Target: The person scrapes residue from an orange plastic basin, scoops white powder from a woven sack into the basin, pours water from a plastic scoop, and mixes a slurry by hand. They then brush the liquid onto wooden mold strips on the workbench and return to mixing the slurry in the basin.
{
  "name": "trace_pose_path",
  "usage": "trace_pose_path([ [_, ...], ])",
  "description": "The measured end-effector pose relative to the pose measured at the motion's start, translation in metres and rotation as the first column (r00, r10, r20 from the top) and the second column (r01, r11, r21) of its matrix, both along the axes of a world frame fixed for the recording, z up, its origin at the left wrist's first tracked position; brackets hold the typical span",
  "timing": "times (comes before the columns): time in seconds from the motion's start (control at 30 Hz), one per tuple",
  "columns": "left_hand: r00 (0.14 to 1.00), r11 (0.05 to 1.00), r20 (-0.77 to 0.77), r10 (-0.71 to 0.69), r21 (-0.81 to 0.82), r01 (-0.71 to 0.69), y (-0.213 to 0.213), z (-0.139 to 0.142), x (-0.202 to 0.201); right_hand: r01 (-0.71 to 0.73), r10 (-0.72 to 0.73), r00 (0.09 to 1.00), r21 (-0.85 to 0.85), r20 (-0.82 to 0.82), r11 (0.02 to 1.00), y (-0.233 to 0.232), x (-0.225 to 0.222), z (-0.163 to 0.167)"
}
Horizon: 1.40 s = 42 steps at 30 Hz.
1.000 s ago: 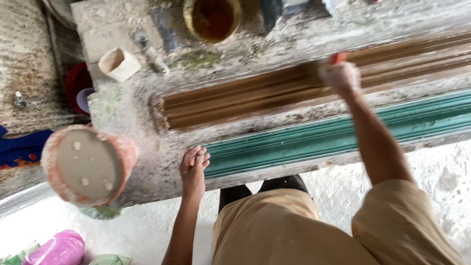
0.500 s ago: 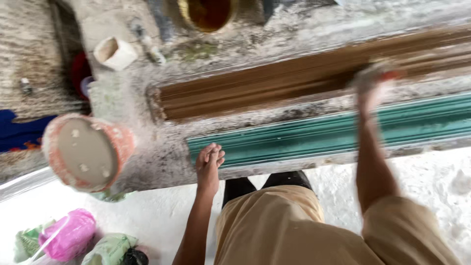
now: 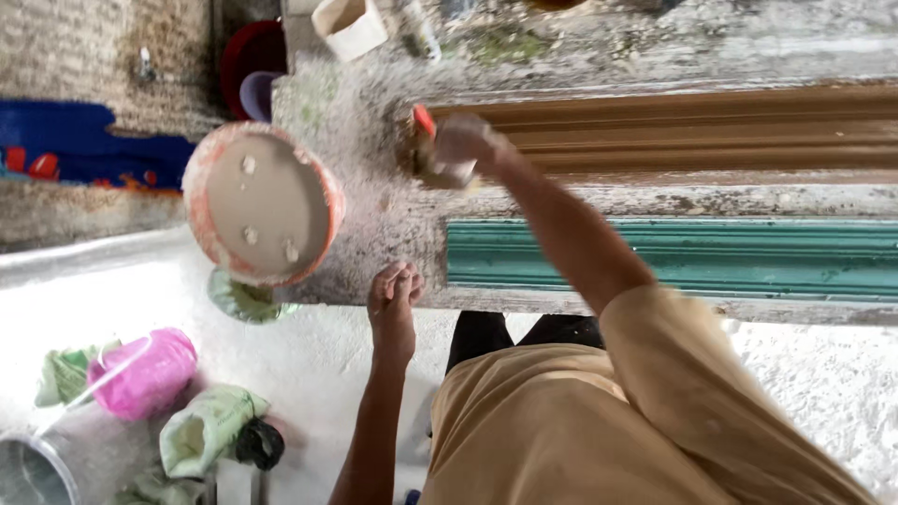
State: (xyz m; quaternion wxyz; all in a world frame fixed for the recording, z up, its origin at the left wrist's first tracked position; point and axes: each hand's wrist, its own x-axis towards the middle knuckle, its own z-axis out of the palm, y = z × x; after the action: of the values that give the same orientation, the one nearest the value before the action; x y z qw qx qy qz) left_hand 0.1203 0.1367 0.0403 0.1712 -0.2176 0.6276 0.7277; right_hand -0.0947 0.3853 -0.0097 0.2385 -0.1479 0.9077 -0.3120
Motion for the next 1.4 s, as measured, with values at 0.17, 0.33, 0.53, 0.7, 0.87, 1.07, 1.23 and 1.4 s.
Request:
trace_pose_path([
  [0.17,0.999,0.999,0.041,-0.011,-0.051,0.014,0.003,-0.011,0.017,-0.159,0.399,0.730,0.431,-0.555,0.888,0.006,-0.019,-0.005],
  [0.33,0.997,0.998,0.020,-0.068,-0.008,0.068,0.026,-0.007,0.008,-0.173,0.356,0.826,0.404,-0.437,0.898,0.050,0.026,-0.023],
  [0.53,0.993,0.993,0.016,-0.119,-0.008,0.119,0.072,-0.013,-0.006,0.393,-0.391,0.918,0.022,-0.073,0.919,0.215,0.158,-0.011],
  [0.7,0.976,0.978,0.110,-0.188,-0.071,0.196,0.132,-0.022,0.002,0.604,-0.605,0.795,0.147,-0.040,0.784,0.388,0.311,-0.002],
  [0.87,0.947,0.947,0.149,-0.283,-0.115,0.301,0.208,-0.034,0.018,0.645,-0.430,0.742,0.372,-0.514,0.668,0.563,0.433,-0.001],
  [1.07,0.893,0.889,0.191,-0.408,-0.140,0.436,0.286,-0.027,0.036,0.936,-0.739,0.232,0.351,-0.633,-0.007,0.684,0.463,0.005],
  [1.23,0.887,0.873,0.142,-0.439,-0.167,0.459,0.320,-0.016,0.038,0.979,-0.744,0.201,0.167,-0.637,0.121,0.564,0.388,-0.035],
  [1.4,0.893,0.876,0.083,-0.443,-0.171,0.451,0.336,-0.007,0.028,0.761,-0.781,0.543,-0.211,-0.308,0.613,0.270,0.334,-0.044],
])
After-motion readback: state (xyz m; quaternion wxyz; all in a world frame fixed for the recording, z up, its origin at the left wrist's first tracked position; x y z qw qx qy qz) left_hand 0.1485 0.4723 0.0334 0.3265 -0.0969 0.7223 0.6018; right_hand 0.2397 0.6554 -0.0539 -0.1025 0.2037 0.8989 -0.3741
